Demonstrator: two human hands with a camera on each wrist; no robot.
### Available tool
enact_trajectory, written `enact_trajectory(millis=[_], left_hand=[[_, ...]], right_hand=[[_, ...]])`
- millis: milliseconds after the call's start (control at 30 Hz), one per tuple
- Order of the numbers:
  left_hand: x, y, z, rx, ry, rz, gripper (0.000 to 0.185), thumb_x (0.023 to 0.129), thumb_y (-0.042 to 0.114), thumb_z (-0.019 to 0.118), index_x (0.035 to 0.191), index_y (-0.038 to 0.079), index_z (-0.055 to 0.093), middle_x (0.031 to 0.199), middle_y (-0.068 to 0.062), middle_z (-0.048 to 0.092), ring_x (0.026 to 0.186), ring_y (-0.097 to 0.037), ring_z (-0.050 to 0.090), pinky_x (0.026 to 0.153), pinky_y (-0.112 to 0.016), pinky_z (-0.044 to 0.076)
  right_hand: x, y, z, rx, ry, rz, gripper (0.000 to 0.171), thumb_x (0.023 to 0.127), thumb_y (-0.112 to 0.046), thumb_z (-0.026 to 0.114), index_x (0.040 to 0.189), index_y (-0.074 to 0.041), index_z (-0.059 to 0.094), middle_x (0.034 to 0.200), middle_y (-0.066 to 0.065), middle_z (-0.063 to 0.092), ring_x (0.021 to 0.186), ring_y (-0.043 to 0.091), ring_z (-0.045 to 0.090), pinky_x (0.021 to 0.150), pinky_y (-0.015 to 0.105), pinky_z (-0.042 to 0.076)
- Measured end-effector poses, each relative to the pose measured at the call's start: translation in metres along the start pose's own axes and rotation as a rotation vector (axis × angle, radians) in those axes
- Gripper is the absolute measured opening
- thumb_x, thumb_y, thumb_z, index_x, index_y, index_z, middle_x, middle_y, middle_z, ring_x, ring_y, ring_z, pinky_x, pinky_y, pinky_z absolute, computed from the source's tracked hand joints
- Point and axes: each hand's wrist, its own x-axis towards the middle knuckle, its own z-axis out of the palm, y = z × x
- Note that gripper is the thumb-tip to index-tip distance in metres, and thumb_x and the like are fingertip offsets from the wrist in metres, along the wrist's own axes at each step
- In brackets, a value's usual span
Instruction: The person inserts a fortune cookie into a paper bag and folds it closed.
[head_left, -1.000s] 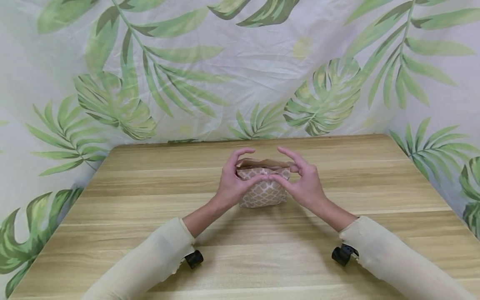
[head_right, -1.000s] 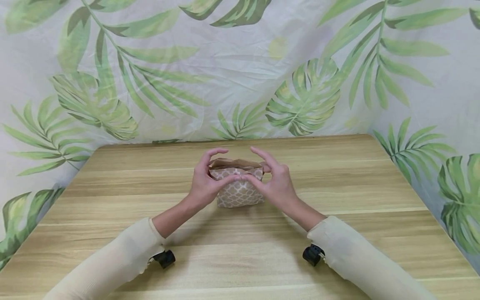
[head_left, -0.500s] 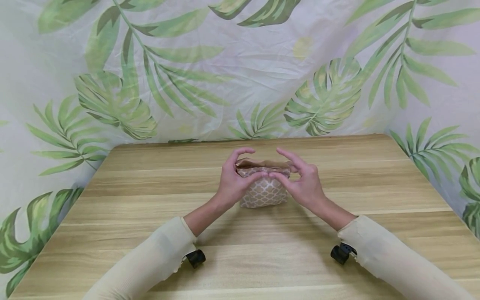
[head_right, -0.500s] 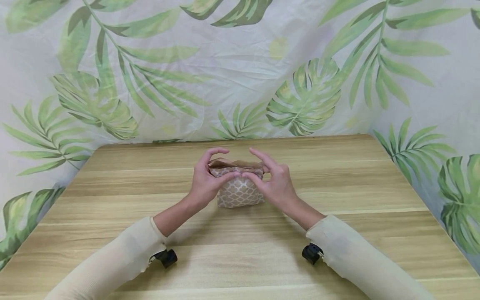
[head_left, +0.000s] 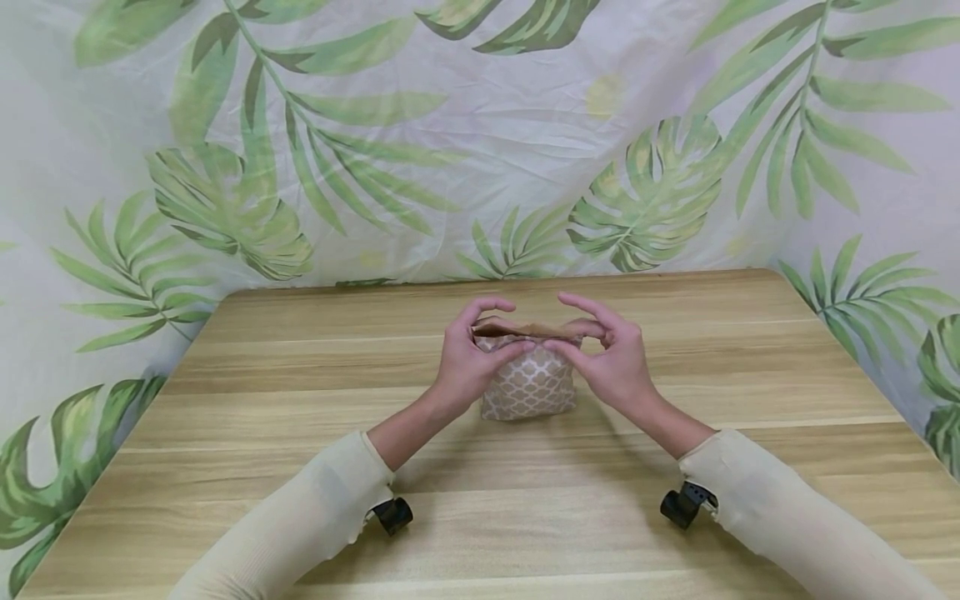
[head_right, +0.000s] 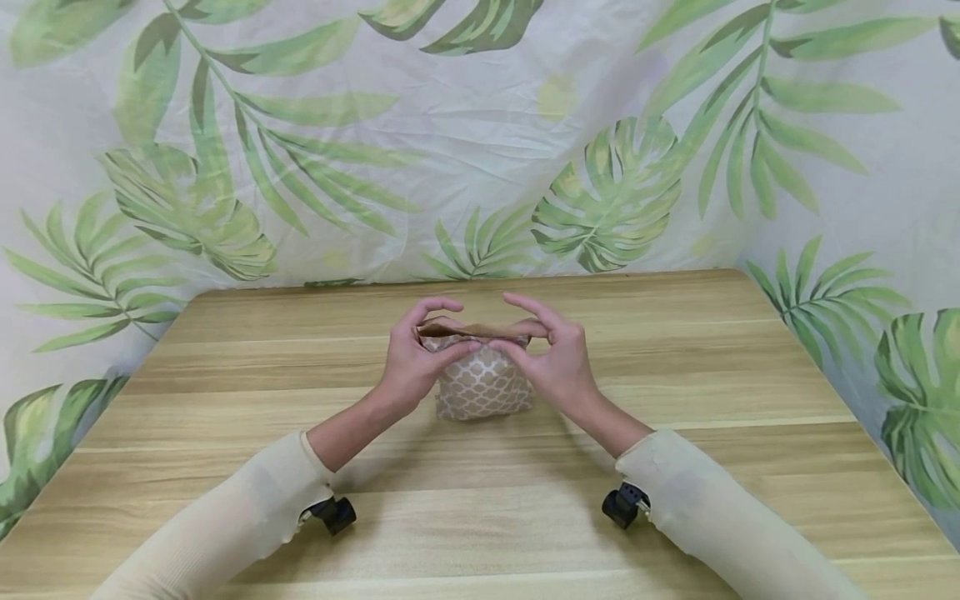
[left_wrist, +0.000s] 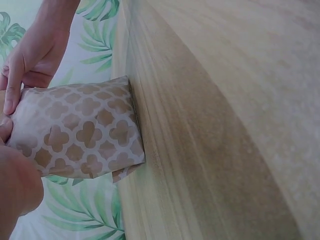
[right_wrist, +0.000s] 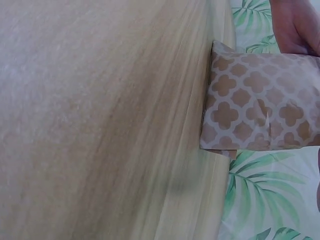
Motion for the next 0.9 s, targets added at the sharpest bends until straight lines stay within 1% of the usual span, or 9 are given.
enact_trajectory(millis=[100,267,333,433,533,600,700,800,900], left_hand=[[0.0000,0.0003,0.0000,-0.022,0.000,-0.007,0.045,0.082,-0.016,0.078,0.121,-0.008,0.058,0.097,-0.026,0.073,0.088,-0.007,0.072,0.075,-0.025,0.061],[0.0004,0.0015,0.0002,-0.030,0.002,0.001,0.045,0.081,-0.017,0.078,0.121,-0.008,0.058,0.098,-0.028,0.073,0.088,-0.007,0.072,0.075,-0.024,0.061],[0.0006,0.0015,0.0002,-0.033,-0.002,0.008,0.044,0.082,-0.018,0.078,0.121,-0.008,0.059,0.099,-0.030,0.072,0.088,-0.007,0.072,0.075,-0.024,0.060],[0.0010,0.0006,-0.0003,-0.035,-0.011,0.027,0.041,0.083,-0.017,0.076,0.120,-0.009,0.059,0.100,-0.033,0.072,0.089,-0.007,0.072,0.076,-0.024,0.060],[0.0016,-0.0009,-0.0011,-0.028,-0.016,0.046,0.039,0.085,-0.016,0.075,0.121,-0.009,0.059,0.101,-0.033,0.072,0.090,-0.007,0.072,0.077,-0.023,0.059],[0.0020,-0.0017,-0.0017,-0.028,-0.018,0.054,0.039,0.086,-0.016,0.075,0.121,-0.009,0.060,0.100,-0.032,0.072,0.090,-0.008,0.072,0.076,-0.022,0.059],[0.0026,-0.0023,-0.0029,-0.029,-0.015,0.059,0.038,0.085,-0.016,0.074,0.121,-0.010,0.061,0.100,-0.032,0.072,0.089,-0.007,0.072,0.066,-0.018,0.055],[0.0029,-0.0028,-0.0047,-0.017,-0.005,0.069,0.036,0.085,-0.017,0.075,0.118,-0.012,0.063,0.102,-0.032,0.071,0.088,-0.005,0.071,0.055,-0.014,0.045],[0.0029,-0.0030,-0.0070,0.016,0.007,0.081,0.034,0.084,-0.016,0.075,0.116,-0.013,0.065,0.103,-0.031,0.071,0.084,-0.003,0.067,0.052,-0.015,0.036]], right_hand=[[0.0006,-0.0001,0.0005,0.005,0.005,0.011,0.055,0.074,0.021,0.081,0.125,0.012,0.064,0.084,0.021,0.076,0.084,-0.001,0.073,0.076,0.016,0.055],[0.0008,0.0001,0.0010,0.015,0.008,0.026,0.052,0.075,0.022,0.080,0.123,0.012,0.066,0.085,0.021,0.076,0.085,-0.001,0.073,0.074,0.015,0.054],[0.0010,0.0001,0.0010,0.022,0.006,0.032,0.051,0.075,0.022,0.080,0.123,0.012,0.066,0.085,0.022,0.076,0.084,-0.001,0.073,0.070,0.015,0.053],[0.0015,-0.0001,0.0010,0.034,0.007,0.046,0.050,0.076,0.022,0.079,0.123,0.013,0.066,0.085,0.023,0.075,0.083,-0.001,0.073,0.060,0.014,0.048],[0.0024,-0.0004,0.0008,0.046,0.008,0.068,0.048,0.077,0.022,0.079,0.122,0.013,0.066,0.085,0.025,0.075,0.082,-0.001,0.073,0.050,0.015,0.039],[0.0031,-0.0008,0.0007,0.055,0.007,0.087,0.047,0.077,0.022,0.078,0.122,0.013,0.067,0.085,0.025,0.075,0.080,-0.001,0.073,0.046,0.017,0.035],[0.0040,-0.0007,0.0005,0.066,0.006,0.115,0.045,0.078,0.022,0.077,0.121,0.013,0.067,0.086,0.026,0.075,0.077,0.000,0.073,0.043,0.019,0.030],[0.0039,0.0002,-0.0001,0.079,0.010,0.143,0.044,0.078,0.022,0.077,0.120,0.013,0.068,0.086,0.026,0.074,0.073,0.001,0.072,0.044,0.018,0.031],[0.0032,0.0013,-0.0012,0.092,0.017,0.173,0.043,0.078,0.022,0.077,0.119,0.013,0.069,0.086,0.027,0.074,0.070,0.003,0.071,0.045,0.018,0.033]])
